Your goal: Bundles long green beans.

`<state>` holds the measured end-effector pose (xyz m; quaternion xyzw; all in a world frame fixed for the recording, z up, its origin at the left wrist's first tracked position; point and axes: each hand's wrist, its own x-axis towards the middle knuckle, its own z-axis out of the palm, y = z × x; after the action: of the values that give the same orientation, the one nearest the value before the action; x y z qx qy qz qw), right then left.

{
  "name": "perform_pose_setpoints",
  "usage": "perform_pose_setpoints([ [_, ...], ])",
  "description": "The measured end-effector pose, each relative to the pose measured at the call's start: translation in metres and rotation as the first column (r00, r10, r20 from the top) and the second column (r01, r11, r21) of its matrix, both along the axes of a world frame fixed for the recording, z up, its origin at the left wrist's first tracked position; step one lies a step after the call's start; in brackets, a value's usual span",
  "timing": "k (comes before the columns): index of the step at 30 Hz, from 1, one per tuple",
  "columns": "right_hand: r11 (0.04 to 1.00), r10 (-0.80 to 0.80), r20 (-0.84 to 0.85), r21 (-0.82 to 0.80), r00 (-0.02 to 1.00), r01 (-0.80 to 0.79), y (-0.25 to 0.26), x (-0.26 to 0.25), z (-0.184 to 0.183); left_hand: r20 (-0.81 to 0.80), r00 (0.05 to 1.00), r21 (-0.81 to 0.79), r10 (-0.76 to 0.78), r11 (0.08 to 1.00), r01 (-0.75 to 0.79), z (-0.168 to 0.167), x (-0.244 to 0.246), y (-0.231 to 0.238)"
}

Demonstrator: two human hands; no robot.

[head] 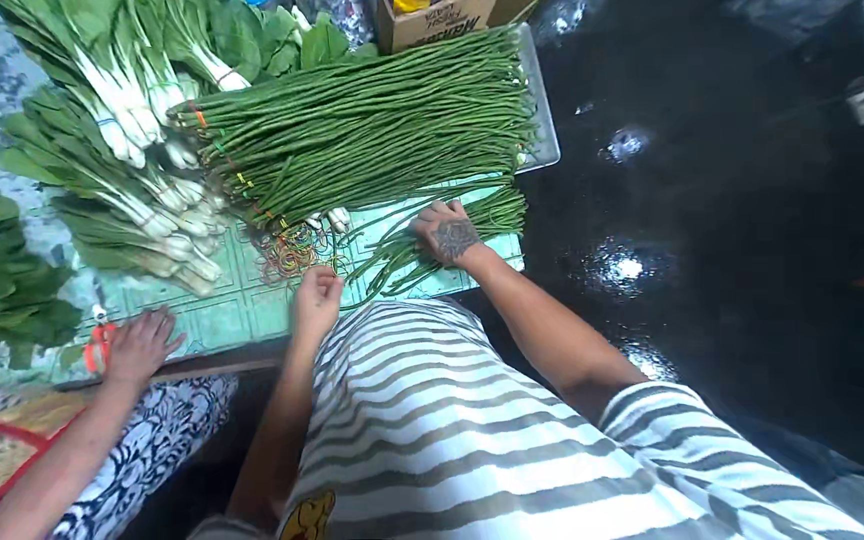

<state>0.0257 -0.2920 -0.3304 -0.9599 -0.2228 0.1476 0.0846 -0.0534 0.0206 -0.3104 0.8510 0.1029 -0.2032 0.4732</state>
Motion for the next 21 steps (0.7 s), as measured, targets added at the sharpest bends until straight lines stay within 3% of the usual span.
perform_pose_setpoints([
  [3, 0.999, 0.028, -0.026, 0.031, 0.999, -0.027, -0.006, 0.017, 0.006, -0.032, 0.96, -0.023, -0.277, 0.961, 0.276, 0.01, 0.022, -0.038],
  [5, 0.995, -0.018, 0.025, 0.094, 1.0, 0.016, -0.005, 0.027, 0.016, -0.088, 0.93, -0.108, -0.357, 0.932, 0.347, 0.017, 0.039, -0.06],
  [6, 0.992, -0.039, 0.051, 0.125, 0.998, 0.033, -0.003, 0.031, 0.023, -0.117, 0.939, -0.184, -0.323, 0.936, 0.3, 0.02, 0.046, -0.071],
  [8, 0.978, -0.054, 0.089, 0.204, 0.995, 0.035, 0.0, 0.037, 0.036, -0.157, 0.981, -0.365, -0.115, 0.93, 0.05, 0.026, 0.058, -0.091],
  [10, 0.969, -0.026, 0.084, 0.248, 0.996, 0.004, 0.007, 0.041, 0.045, -0.163, 0.984, -0.498, 0.069, 0.855, -0.143, 0.027, 0.069, -0.104],
  [14, 0.949, -0.025, 0.02, 0.314, 0.999, 0.018, 0.038, 0.042, 0.051, -0.097, 0.976, -0.619, 0.197, 0.756, -0.214, 0.023, 0.077, -0.113],
  [21, 0.913, -0.108, 0.003, 0.397, 0.994, 0.098, 0.086, 0.035, 0.024, -0.122, 0.865, -0.642, 0.488, 0.626, -0.443, -0.001, 0.083, -0.108],
])
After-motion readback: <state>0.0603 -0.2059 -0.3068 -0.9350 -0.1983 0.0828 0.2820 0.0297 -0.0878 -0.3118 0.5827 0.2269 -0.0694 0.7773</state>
